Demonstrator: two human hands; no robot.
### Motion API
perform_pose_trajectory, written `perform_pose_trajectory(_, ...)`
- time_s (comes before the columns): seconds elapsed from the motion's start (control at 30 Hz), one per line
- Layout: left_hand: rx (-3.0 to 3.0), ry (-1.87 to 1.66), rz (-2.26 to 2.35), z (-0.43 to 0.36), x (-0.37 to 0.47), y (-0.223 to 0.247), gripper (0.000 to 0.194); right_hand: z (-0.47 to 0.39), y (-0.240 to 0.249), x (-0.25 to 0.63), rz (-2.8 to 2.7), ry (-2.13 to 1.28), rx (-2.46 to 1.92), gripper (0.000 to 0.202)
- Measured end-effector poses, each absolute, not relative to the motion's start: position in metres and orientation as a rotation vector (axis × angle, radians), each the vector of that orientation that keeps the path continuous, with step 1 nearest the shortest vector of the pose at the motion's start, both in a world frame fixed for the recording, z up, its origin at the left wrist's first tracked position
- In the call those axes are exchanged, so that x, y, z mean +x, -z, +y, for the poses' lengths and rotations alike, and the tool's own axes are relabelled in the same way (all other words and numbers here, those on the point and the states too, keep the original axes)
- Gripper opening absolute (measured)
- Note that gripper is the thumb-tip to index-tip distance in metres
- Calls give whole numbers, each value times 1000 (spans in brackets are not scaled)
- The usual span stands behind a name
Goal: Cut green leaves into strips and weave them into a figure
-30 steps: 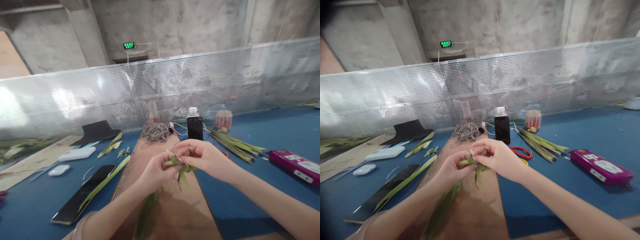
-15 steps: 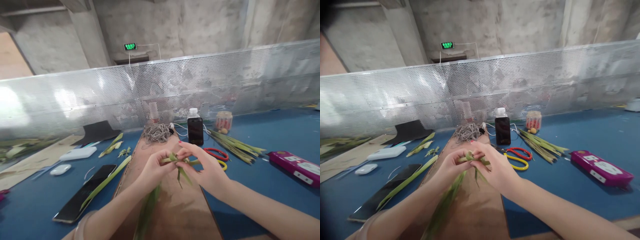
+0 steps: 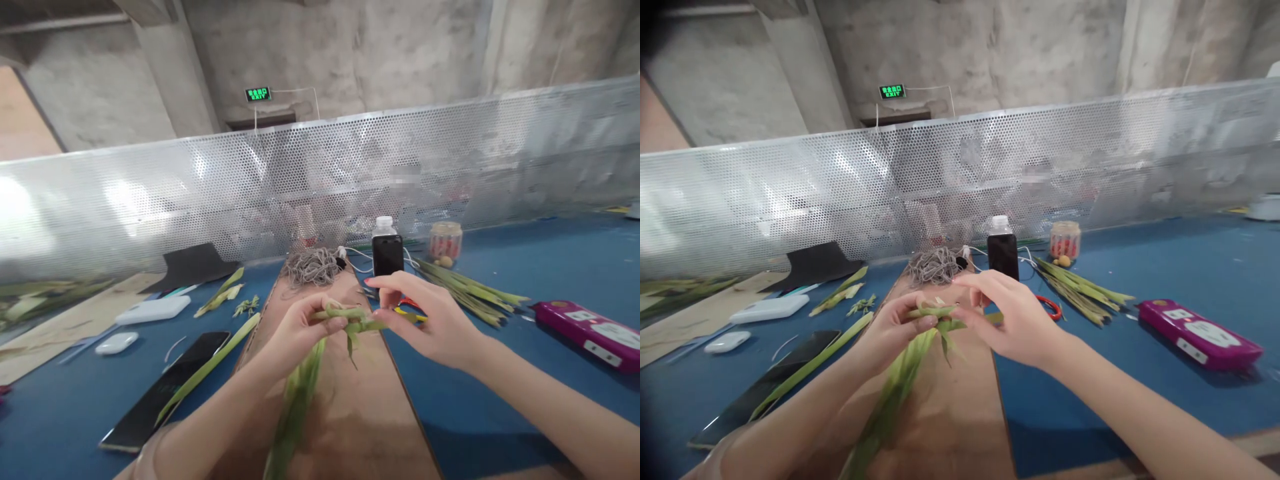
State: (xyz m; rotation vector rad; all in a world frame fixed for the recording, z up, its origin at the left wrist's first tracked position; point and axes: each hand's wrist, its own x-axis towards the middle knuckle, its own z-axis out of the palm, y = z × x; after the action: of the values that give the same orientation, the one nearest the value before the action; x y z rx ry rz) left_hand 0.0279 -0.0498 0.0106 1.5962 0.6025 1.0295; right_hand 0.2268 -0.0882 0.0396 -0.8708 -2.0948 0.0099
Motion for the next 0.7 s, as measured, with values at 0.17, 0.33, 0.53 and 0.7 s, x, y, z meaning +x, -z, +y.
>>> perform_pose_trajectory(0.17, 1670, -1014, 584, -47, 23, -11, 16, -82, -47, 235, -2386, -523, -1071, 46)
perform_pose_trajectory(0.33, 1875, -887, 582, -59, 23, -17, 10, -76, -38, 235, -2317, -1041, -860, 71)
perform_pose_trajectory(0.53, 2174, -698, 557, -73, 28, -23, 5, -77, -39, 238, -2376, -1191, -768, 84)
perform_pose_trajectory(0.7, 2034, -743, 527, -71, 28, -20, 4, -73, -36, 241, -2426, -1164, -694, 86)
